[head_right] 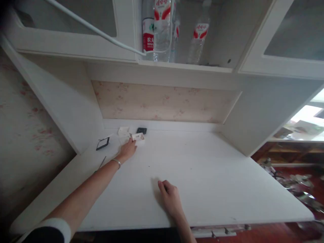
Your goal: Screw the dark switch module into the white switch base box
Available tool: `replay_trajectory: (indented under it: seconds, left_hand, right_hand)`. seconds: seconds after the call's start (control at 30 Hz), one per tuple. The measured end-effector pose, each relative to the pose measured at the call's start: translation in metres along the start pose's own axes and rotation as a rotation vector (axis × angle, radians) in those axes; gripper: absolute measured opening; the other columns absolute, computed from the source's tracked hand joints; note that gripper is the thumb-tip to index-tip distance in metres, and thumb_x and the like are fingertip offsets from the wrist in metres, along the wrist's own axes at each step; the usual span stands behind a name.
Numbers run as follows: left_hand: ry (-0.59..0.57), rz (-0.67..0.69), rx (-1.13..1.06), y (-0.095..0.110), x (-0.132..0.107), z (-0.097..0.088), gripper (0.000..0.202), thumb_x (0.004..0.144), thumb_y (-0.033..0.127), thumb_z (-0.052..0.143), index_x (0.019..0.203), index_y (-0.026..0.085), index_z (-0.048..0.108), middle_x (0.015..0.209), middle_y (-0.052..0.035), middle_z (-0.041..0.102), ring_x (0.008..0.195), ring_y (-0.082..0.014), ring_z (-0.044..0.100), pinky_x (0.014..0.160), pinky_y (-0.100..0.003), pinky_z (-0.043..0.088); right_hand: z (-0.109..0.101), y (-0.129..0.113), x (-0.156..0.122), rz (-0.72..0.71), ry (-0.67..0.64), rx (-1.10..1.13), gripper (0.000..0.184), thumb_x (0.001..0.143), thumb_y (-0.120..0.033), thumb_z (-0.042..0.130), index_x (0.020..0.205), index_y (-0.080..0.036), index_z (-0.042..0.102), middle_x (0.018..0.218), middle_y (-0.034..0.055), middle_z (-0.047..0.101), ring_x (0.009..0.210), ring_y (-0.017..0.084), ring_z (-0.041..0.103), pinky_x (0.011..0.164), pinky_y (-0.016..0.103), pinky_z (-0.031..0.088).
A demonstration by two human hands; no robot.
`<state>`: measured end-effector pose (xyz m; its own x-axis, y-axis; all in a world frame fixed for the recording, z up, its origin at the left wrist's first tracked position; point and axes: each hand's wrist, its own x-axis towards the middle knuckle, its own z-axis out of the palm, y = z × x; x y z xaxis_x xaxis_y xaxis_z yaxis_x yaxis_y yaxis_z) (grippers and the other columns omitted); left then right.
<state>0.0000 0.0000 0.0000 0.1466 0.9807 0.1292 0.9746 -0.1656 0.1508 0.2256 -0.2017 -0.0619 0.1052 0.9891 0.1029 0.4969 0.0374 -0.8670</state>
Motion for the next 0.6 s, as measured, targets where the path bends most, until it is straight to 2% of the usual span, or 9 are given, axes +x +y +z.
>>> replay_trajectory:
  seconds: [0.17, 0.3, 0.43, 0.6]
  left_hand:
    - [0.025, -0.007, 0.022, 0.005, 0.002, -0.001, 0.025, 0.093, 0.026, 0.038, 0.108, 0.014, 0.055, 0.117, -0.0135, 0.046, 0.091, -0.0238, 0.061, 0.072, -0.034, 0.048]
    - [0.063, 0.020, 0.026, 0.016, -0.012, -0.009, 0.027, 0.095, 0.028, 0.035, 0.110, 0.018, 0.055, 0.117, -0.0104, 0.046, 0.094, -0.0212, 0.059, 0.072, -0.030, 0.047]
    - [0.092, 0.057, 0.004, 0.026, -0.050, -0.017, 0.026, 0.096, 0.031, 0.035, 0.111, 0.023, 0.055, 0.117, -0.0061, 0.049, 0.093, -0.0180, 0.058, 0.070, -0.026, 0.046]
    - [0.139, 0.139, -0.146, 0.025, -0.121, -0.013, 0.027, 0.096, 0.035, 0.035, 0.106, 0.025, 0.058, 0.107, -0.0037, 0.056, 0.089, -0.0154, 0.058, 0.069, -0.023, 0.044]
  right_hand:
    - [-0.002, -0.002, 0.000, 0.000, -0.003, -0.007, 0.044, 0.086, -0.054, 0.042, 0.059, -0.019, 0.046, 0.052, -0.0049, 0.036, 0.052, 0.011, 0.036, 0.050, 0.023, 0.025]
    - [-0.002, -0.002, 0.001, 0.009, 0.000, 0.003, 0.045, 0.086, -0.055, 0.042, 0.059, -0.019, 0.046, 0.053, -0.0048, 0.037, 0.053, 0.011, 0.037, 0.050, 0.023, 0.025]
    - [-0.003, -0.003, 0.000, 0.007, 0.002, 0.001, 0.045, 0.086, -0.055, 0.042, 0.061, -0.019, 0.050, 0.052, -0.0041, 0.039, 0.053, 0.012, 0.038, 0.050, 0.023, 0.027]
    - [-0.002, -0.004, -0.001, -0.012, 0.027, -0.009, 0.045, 0.086, -0.054, 0.042, 0.060, -0.019, 0.051, 0.052, -0.0033, 0.042, 0.053, 0.012, 0.039, 0.050, 0.024, 0.027]
